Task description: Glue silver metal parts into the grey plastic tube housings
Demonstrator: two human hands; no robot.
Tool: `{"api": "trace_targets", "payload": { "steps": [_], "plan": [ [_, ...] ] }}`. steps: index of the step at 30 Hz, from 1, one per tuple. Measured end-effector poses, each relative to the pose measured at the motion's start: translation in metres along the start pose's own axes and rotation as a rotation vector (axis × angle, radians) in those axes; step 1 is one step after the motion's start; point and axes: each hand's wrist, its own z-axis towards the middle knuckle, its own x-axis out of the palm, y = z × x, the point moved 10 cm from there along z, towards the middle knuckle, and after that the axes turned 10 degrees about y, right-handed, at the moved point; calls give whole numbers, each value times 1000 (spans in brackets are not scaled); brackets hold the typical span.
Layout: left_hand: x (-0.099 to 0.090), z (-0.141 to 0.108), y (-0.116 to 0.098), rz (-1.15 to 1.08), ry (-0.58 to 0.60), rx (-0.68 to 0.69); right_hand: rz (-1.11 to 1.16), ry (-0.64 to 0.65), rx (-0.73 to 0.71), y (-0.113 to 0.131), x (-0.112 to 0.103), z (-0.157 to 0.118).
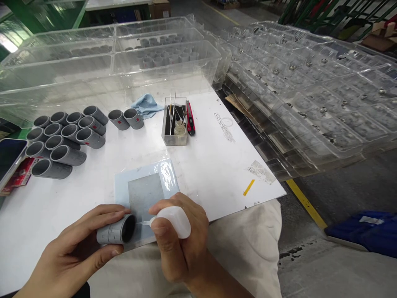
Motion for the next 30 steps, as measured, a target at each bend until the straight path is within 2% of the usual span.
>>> {"api": "trace_targets", "payload": {
  "steps": [13,21,26,30],
  "plan": [
    [-1,1,-1,16,2,14,-3,54,-53,4,4,0],
    [0,0,2,-13,-1,-1,39,118,-31,4,6,0],
    [1,-2,-1,-23,-10,25,175,23,74,-7,-5,-3],
    [-2,-3,-2,-103,-52,69,183,-24,70,-1,-12,-4]
  ]
}}
